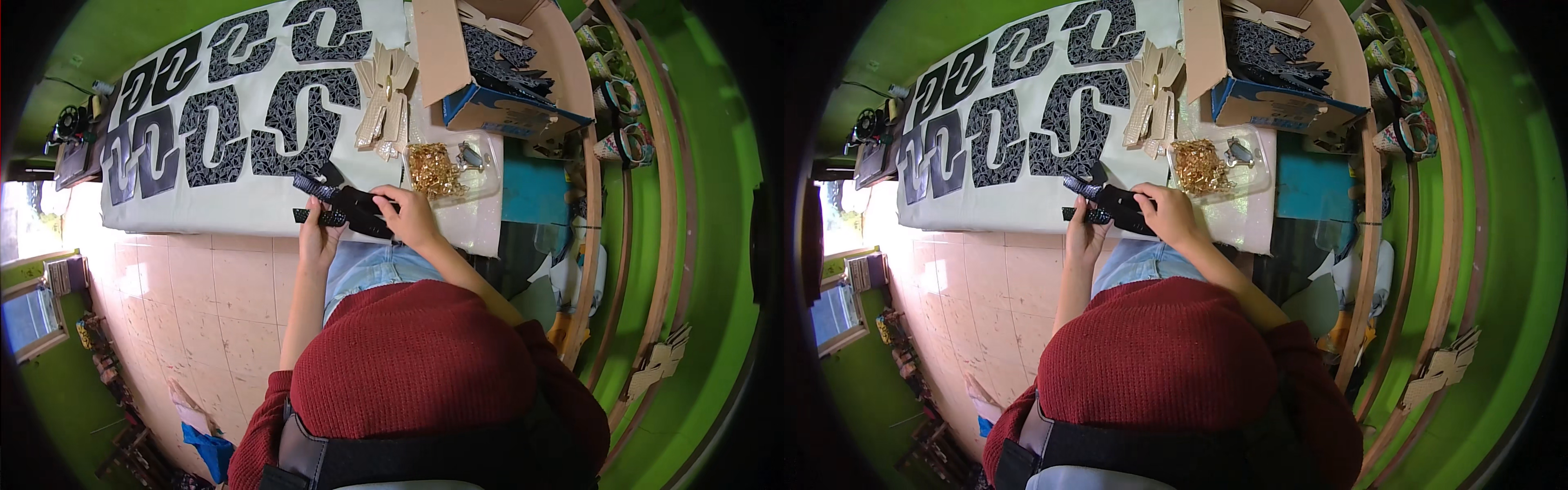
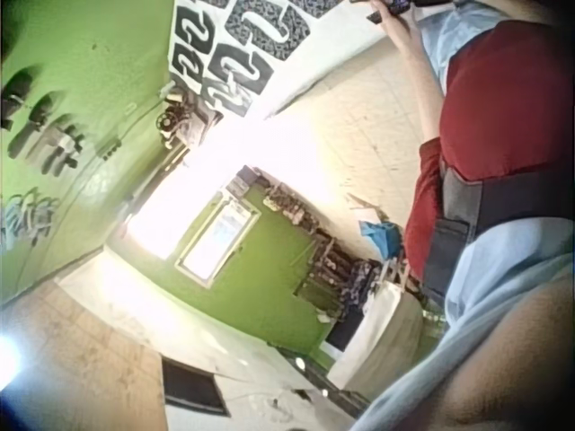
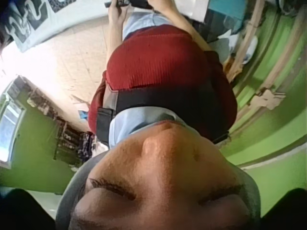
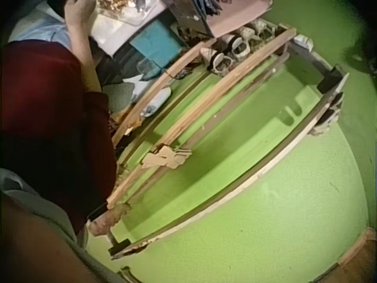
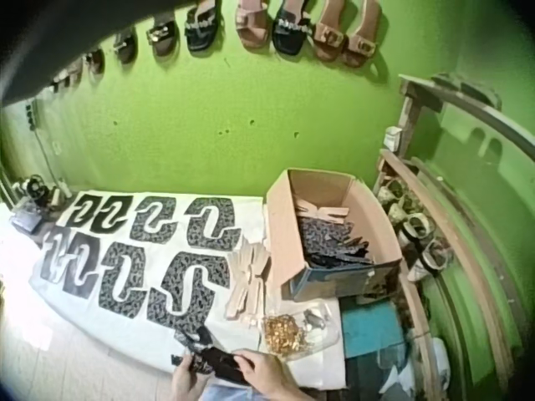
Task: Attaching small decorative metal pieces to pre-cut patterned shoe upper components at a workstation.
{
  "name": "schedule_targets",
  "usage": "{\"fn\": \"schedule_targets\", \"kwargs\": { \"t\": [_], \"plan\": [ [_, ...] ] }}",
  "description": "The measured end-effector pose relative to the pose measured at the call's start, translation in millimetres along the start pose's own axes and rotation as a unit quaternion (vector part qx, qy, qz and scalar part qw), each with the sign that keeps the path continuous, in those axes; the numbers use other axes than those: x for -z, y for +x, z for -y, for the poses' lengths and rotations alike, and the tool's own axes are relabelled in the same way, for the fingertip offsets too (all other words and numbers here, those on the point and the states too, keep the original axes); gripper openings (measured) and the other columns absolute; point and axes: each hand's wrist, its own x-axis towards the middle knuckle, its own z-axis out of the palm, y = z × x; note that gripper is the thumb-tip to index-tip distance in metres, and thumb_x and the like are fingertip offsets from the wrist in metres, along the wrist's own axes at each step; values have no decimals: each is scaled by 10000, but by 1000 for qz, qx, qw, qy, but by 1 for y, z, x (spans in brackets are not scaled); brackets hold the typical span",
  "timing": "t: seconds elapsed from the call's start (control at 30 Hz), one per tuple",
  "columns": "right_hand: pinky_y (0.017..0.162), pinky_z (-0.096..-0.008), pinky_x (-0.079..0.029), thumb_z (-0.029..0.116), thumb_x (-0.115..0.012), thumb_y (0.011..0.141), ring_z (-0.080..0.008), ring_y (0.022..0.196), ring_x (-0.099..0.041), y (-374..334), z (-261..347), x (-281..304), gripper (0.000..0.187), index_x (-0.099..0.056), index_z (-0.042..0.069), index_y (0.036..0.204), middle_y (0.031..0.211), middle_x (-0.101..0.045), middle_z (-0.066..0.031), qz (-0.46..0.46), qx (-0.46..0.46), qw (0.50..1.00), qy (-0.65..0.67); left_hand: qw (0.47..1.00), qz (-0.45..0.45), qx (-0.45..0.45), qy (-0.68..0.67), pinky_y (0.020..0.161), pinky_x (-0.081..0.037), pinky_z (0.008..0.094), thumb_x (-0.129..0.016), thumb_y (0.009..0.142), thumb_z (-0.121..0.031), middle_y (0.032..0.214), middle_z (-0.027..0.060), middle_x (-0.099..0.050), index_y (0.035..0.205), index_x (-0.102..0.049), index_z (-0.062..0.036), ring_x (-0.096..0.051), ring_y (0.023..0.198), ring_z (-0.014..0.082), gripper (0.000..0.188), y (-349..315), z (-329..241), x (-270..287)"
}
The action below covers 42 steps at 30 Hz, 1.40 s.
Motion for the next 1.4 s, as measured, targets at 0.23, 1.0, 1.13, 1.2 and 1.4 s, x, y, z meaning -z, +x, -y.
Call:
{"fn": "schedule_targets", "kwargs": {
  "t": [0.23, 1.0, 1.13, 1.2, 1.4],
  "plan": [
    [718, -236, -485, 2, -555, 827, -128, 787, -619, 0, 16, 49, 177, -644, 4, 980, 889, -665, -90, -28, 82, 995, 54, 997, 52, -33, -51, 754, -503, 365, -424, 951, -263, 1056, 16, -549, 1177, -431, -156, -561, 954, 193, 250, 25, 13, 32],
    [769, -326, -462, 90, -612, 755, -239, 812, -594, 37, -3, 111, 105, -630, 32, 842, 867, -624, -96, -202, 172, 954, -140, 943, -91, -202, 249, 897, -428, 302, -557, 790, 96, 1201, 163, -428, 1288, -252, -32, -473, 1069, 213, 598, 35, 51, 4],
    [876, -387, -425, 205, -712, 658, -308, 1026, -513, 19, -28, 65, 429, -571, 80, 1043, 1056, -553, -134, -107, 56, 962, -246, 940, -86, -213, 252, 923, -401, 293, -545, 789, 108, 1166, 175, -414, 1285, -229, -48, -461, 1069, 211, 609, 35, 58, -14],
    [864, -384, -434, 151, -726, 601, -318, 995, -530, 19, -36, 59, 553, -516, 87, 1108, 1053, -554, -136, -108, 28, 962, -249, 950, -75, -198, 228, 907, -414, 289, -541, 787, 114, 1187, 182, -395, 1295, -203, -50, -463, 1054, 210, 632, 34, 64, -21],
    [845, -317, -450, 20, -639, 626, -231, 939, -571, 25, -66, 79, 454, -526, 72, 1063, 1040, -576, -99, -87, -32, 995, -43, 928, -66, -245, 271, 931, -401, 309, -559, 779, 111, 1267, 199, -317, 1359, -96, -53, -431, 1131, 247, 759, 31, 78, -22]
  ]
}}
